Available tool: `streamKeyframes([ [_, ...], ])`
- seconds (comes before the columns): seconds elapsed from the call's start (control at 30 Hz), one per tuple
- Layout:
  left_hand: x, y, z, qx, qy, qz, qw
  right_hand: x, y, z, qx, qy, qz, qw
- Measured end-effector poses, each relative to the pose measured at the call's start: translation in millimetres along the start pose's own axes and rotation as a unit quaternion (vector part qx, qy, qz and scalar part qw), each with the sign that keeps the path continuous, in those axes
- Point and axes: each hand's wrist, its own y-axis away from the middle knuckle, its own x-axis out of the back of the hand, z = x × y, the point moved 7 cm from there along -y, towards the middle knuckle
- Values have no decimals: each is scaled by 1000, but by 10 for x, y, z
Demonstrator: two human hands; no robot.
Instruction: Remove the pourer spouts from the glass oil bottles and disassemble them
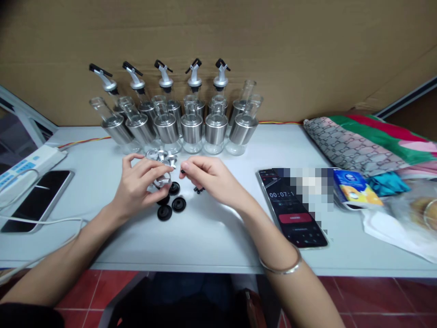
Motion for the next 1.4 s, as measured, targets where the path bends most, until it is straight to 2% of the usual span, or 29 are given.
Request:
streamKeyframes([
  [0.13,-14,3,-14,7,17,-2,1000,200,-7,82,-42,94,-18,995],
  [0.27,-14,1,4,-1,19,2,1000,261,-6,273,-103,158,-28,982],
  [0.37,-13,0,10,-5,18,5,1000,248,-18,330,-102,186,-37,977],
  [0.57,-8,-1,12,-7,14,10,1000,274,-44,291,-49,283,-32,957],
  [0.73,-6,0,13,-8,17,11,1000,332,-45,386,-84,351,-7,932],
  [0.9,0,-3,18,-11,21,11,1000,369,-8,456,-126,353,5,927],
  [1.0,0,-4,19,-7,31,10,999,325,6,489,-145,353,-19,924],
  [1.17,-14,-1,18,0,42,2,999,184,-8,469,-133,354,-67,923],
  [1.4,-20,0,18,-1,37,-2,999,150,-17,424,-124,363,-72,921],
])
